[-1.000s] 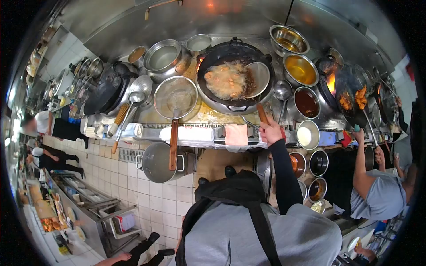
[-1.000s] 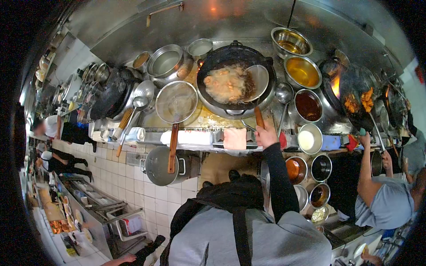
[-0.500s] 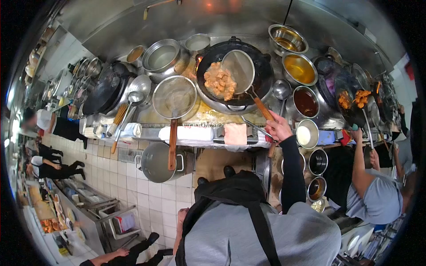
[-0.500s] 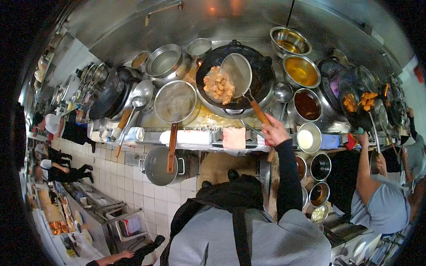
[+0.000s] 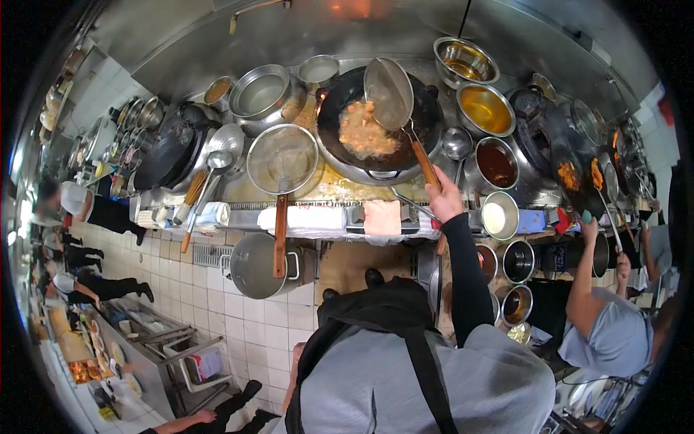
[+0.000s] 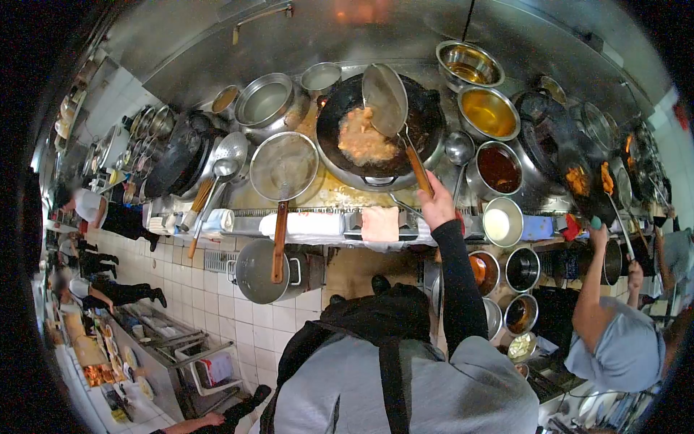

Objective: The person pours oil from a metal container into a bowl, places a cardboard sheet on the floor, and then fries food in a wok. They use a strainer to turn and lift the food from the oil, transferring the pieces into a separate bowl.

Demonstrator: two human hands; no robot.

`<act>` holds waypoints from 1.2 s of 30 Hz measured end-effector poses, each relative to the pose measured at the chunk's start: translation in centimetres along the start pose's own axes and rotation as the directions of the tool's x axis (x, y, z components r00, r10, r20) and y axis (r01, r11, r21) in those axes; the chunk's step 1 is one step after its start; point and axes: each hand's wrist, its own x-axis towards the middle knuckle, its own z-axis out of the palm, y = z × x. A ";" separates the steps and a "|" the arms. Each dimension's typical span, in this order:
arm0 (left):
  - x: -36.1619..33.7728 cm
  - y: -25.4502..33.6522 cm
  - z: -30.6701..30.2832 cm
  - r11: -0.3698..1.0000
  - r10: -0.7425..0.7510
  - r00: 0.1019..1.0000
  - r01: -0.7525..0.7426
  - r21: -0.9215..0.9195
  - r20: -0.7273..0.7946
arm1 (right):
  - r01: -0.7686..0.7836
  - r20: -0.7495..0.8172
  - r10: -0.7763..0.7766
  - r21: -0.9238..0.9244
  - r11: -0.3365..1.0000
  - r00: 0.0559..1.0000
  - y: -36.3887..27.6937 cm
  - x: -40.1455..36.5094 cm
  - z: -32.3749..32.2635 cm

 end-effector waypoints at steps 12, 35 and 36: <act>-0.5 -0.4 0.6 0.843 -0.291 0.955 0.288 -0.454 0.065 | 0.155 -0.231 -0.325 -0.544 0.824 0.917 5.5 1.3 0.2; -1.8 1.5 -1.4 0.838 0.188 0.970 -0.241 0.489 0.155 | 0.086 0.066 -0.073 -0.231 0.969 0.995 -1.3 1.2 0.6; -1.6 1.3 -1.4 0.852 0.179 0.972 -0.229 0.470 0.150 | 0.118 0.061 -0.105 -0.266 0.957 0.993 -2.0 0.7 0.6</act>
